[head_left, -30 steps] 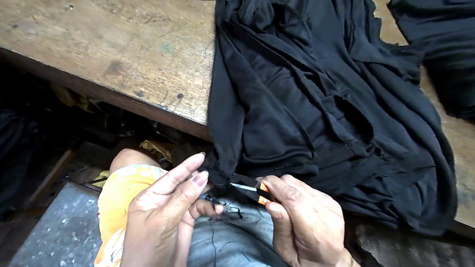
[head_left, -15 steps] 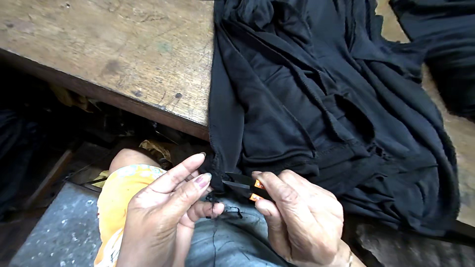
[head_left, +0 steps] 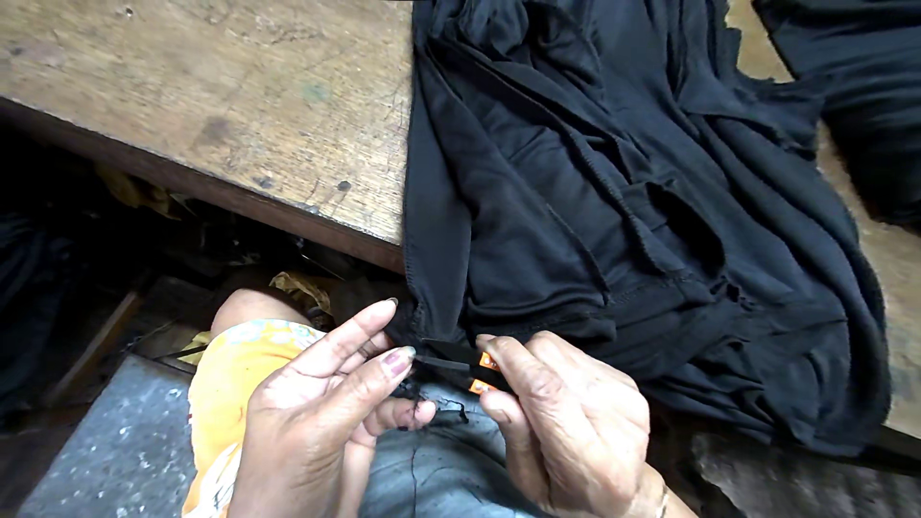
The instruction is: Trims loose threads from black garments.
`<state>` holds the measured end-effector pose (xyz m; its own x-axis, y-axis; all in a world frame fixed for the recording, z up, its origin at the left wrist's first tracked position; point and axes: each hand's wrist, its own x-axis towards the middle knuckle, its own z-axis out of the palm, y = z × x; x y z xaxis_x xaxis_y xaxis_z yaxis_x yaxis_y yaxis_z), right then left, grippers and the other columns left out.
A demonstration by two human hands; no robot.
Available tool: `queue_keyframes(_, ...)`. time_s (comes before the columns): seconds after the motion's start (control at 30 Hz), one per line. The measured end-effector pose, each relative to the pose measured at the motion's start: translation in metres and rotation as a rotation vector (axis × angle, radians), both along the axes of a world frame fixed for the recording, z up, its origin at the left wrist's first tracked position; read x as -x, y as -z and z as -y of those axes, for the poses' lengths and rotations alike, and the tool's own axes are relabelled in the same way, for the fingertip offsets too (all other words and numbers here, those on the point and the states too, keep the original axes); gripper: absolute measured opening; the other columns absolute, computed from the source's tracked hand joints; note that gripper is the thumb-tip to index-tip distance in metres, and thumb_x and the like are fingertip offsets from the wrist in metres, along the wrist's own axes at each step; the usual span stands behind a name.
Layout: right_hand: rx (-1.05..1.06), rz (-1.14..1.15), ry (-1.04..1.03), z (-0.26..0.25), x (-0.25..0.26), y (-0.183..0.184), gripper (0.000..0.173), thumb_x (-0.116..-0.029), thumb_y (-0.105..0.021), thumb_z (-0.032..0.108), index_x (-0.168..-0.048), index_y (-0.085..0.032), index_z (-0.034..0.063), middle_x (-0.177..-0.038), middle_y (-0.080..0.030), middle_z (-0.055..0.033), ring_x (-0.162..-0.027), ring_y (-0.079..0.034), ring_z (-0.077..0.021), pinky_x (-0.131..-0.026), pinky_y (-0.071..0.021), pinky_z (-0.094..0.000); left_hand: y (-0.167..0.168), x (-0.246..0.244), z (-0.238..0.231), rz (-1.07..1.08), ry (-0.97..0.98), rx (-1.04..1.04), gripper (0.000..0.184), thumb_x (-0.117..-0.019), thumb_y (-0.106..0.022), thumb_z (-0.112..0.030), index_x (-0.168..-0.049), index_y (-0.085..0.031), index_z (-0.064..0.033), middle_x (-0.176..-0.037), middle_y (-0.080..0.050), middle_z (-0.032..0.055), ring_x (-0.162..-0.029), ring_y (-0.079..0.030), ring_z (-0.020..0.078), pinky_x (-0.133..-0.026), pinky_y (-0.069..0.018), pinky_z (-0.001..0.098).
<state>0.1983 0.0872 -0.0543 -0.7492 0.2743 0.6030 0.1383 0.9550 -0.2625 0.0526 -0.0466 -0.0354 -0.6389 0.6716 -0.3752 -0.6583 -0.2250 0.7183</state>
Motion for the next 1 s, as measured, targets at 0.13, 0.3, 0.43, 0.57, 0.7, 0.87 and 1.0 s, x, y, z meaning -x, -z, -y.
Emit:
queue_keyframes(0.13, -0.016, 0.001, 0.016, -0.001, -0.001, 0.001, 0.035, -0.1067, -0.048, 0.030, -0.111, -0.068, 0.0009, -0.074, -0.056, -0.0035, -0.065, -0.051, -0.0123, -0.056, -0.0401, -0.0251, -0.001, 0.000, 0.002, -0.036, 0.007, 0.015, 0.039, -0.0911, -0.064, 0.011, -0.129, -0.068, 0.0031, -0.105, -0.071, 0.0196, -0.072, -0.072, 0.0171, -0.061, -0.0635, 0.0283)
queue_keyframes(0.3, -0.020, -0.004, 0.019, -0.001, -0.001, 0.001, 0.034, -0.1061, -0.050, 0.028, -0.111, -0.069, 0.0009, -0.074, -0.056, -0.0035, -0.065, -0.051, -0.0122, -0.057, -0.0401, -0.0250, -0.004, 0.000, 0.001, -0.028, 0.022, 0.022, 0.042, -0.0906, -0.063, 0.014, -0.131, -0.066, 0.0039, -0.106, -0.071, 0.0207, -0.068, -0.071, 0.0185, -0.062, -0.0638, 0.0298)
queue_keyframes(0.43, -0.017, 0.007, 0.021, 0.000, 0.001, -0.002, 0.033, -0.1057, -0.051, 0.028, -0.109, -0.070, 0.0007, -0.074, -0.056, -0.0031, -0.065, -0.052, -0.0126, -0.056, -0.0405, -0.0254, 0.002, -0.003, 0.002, -0.123, 0.016, 0.018, 0.043, -0.0884, -0.067, 0.010, -0.131, -0.067, 0.0032, -0.105, -0.071, 0.0201, -0.071, -0.072, 0.0179, -0.062, -0.0640, 0.0296)
queue_keyframes(0.57, -0.017, 0.005, 0.018, 0.000, 0.003, -0.002, 0.030, -0.1050, -0.052, 0.026, -0.106, -0.070, 0.0017, -0.072, -0.055, -0.0028, -0.064, -0.052, -0.0123, -0.055, -0.0400, -0.0252, 0.003, -0.004, 0.002, -0.175, 0.002, 0.033, 0.048, -0.0839, -0.071, 0.011, -0.131, -0.067, 0.0024, -0.103, -0.072, 0.0207, -0.071, -0.072, 0.0192, -0.063, -0.0644, 0.0307)
queue_keyframes(0.7, -0.017, 0.011, -0.008, -0.002, 0.004, -0.003, 0.027, -0.1045, -0.053, 0.024, -0.099, -0.069, 0.0036, -0.070, -0.055, -0.0023, -0.062, -0.051, -0.0126, -0.054, -0.0387, -0.0261, 0.007, -0.004, 0.002, -0.206, 0.012, 0.010, 0.049, -0.0853, -0.069, 0.011, -0.133, -0.065, 0.0017, -0.106, -0.071, 0.0212, -0.076, -0.073, 0.0221, -0.068, -0.0649, 0.0339)
queue_keyframes(0.87, 0.219, -0.039, -0.146, -0.008, -0.001, -0.006, 0.032, -0.1088, -0.046, 0.026, -0.100, -0.067, 0.0038, -0.077, -0.061, -0.0019, -0.070, -0.057, -0.0073, -0.060, -0.0454, -0.0211, 0.011, 0.000, 0.002, -0.236, 0.061, -0.032, 0.030, -0.0937, -0.063, 0.007, -0.121, -0.073, 0.0003, -0.104, -0.073, 0.0196, -0.076, -0.072, 0.0188, -0.069, -0.0630, 0.0305)
queue_keyframes(1.0, 0.227, -0.073, -0.089, -0.014, -0.010, -0.008, 0.033, -0.1108, -0.041, 0.026, -0.104, -0.064, 0.0042, -0.086, -0.064, -0.0030, -0.079, -0.062, -0.0055, -0.068, -0.0500, -0.0188, 0.011, 0.004, 0.002, -0.255, 0.057, 0.055, 0.031, -0.0950, -0.060, 0.005, -0.124, -0.071, 0.0012, -0.108, -0.071, 0.0203, -0.072, -0.072, 0.0211, -0.062, -0.0636, 0.0330)
